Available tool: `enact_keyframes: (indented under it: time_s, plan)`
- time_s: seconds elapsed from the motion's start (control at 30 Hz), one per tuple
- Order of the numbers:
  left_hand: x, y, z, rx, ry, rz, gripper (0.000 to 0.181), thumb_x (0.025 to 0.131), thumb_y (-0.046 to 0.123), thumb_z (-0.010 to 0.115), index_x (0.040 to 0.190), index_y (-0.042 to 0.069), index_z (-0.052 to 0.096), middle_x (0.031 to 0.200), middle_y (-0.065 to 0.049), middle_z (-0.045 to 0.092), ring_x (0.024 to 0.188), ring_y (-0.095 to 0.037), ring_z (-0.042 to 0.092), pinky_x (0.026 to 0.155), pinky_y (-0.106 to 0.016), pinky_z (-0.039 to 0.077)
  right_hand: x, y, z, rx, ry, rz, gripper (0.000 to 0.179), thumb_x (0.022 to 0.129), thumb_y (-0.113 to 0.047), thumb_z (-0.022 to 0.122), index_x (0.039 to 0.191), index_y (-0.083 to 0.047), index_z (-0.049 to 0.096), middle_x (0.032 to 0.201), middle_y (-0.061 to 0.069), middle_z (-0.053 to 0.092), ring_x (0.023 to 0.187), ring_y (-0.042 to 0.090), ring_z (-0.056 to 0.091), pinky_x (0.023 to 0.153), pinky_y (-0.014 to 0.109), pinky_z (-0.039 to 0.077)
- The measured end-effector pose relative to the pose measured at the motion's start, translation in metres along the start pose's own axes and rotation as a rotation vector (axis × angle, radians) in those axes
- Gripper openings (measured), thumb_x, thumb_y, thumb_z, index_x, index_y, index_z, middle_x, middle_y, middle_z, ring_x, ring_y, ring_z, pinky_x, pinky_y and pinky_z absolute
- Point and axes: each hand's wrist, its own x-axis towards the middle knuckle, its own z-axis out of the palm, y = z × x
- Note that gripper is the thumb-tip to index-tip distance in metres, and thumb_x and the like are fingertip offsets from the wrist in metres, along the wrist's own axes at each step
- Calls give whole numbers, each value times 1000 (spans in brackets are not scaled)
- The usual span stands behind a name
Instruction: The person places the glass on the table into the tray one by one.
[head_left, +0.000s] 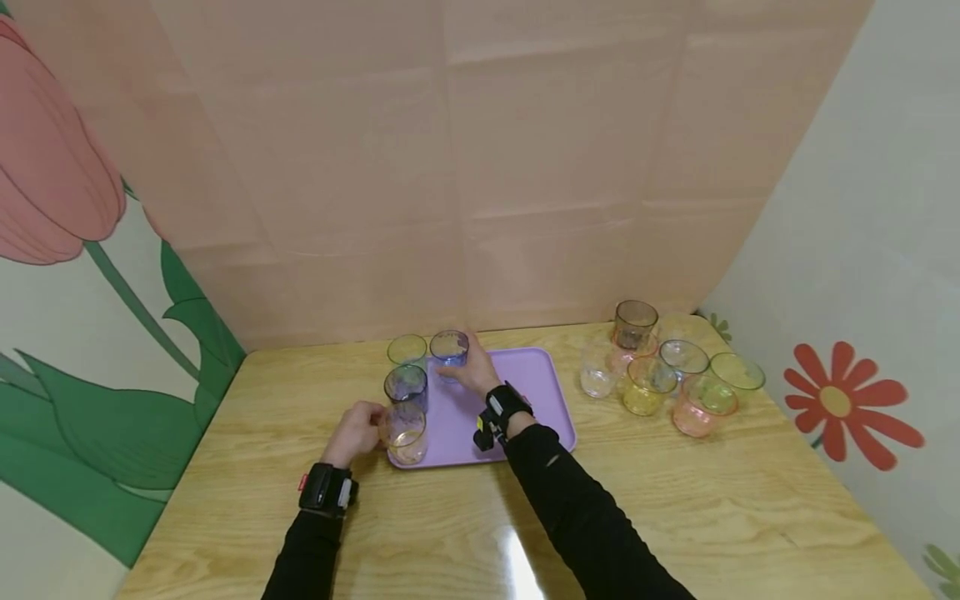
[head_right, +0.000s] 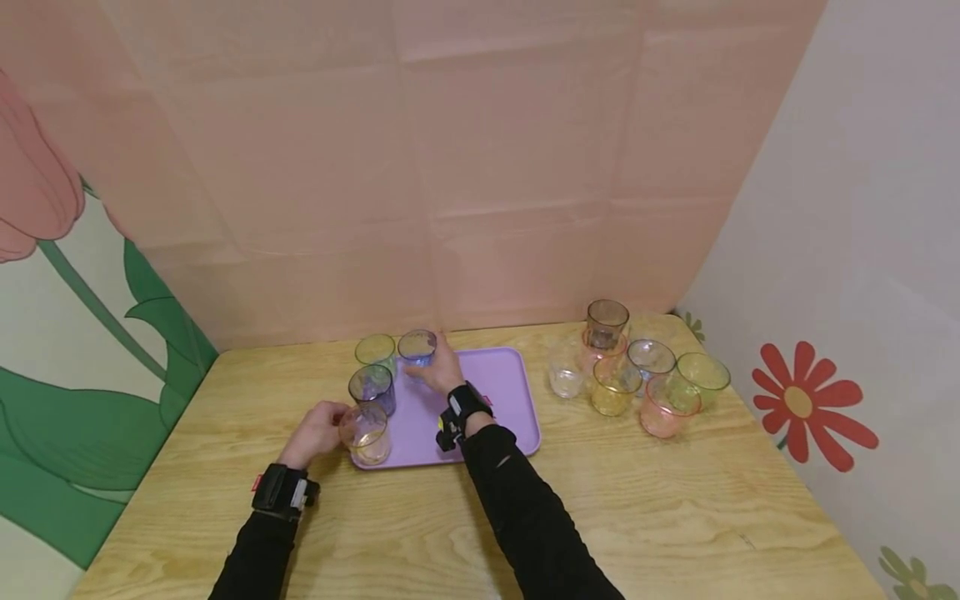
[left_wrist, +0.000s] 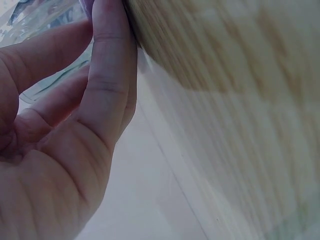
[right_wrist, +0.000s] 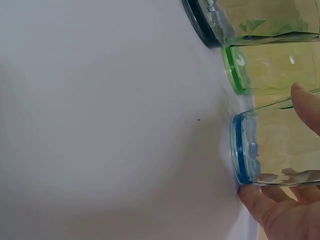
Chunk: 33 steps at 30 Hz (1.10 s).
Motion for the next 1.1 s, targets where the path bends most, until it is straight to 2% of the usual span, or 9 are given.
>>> enact_keyframes:
  time_s: [0.17,0.53,0.73,0.9,1.1]
  plan:
    - [0,-1,-1,21,7,10,31,76,-21,52,96,-5,71,80,-7,63,73,-20,58,60,-27,51,0,0,2,16,-15,22,104,78,-11,88,157,5,22,149,28,46,142,41,39,120,47,28]
    - [1,-2,0,13,-2,-19,27,79,-20,52,88,-1,68,80,-7,60,72,-20,56,58,-27,49,-1,-1,0,10,-47,-31,84,80,-9,86,147,6,37,146,28,48,139,40,42,118,46,31]
    - [1,-3,-1,24,6,7,26,79,-19,51,85,0,67,77,-6,58,68,-20,53,55,-26,45,0,-1,-1,-19,-54,-53,82,80,-9,85,145,8,38,146,28,49,139,41,43,118,46,32]
    - [1,-3,0,-11,-2,13,26,77,-21,49,81,0,64,73,-5,56,66,-19,53,55,-26,47,-1,-3,-1,-30,-55,-49,81,81,-9,85,145,8,39,146,28,49,138,41,43,118,46,33]
    - [1,-4,0,-9,-1,8,26,77,-20,51,84,-1,67,74,-5,57,67,-19,54,56,-27,47,0,-2,0,-20,-48,-28,85,79,-10,87,147,6,38,141,31,51,134,44,47,115,49,36]
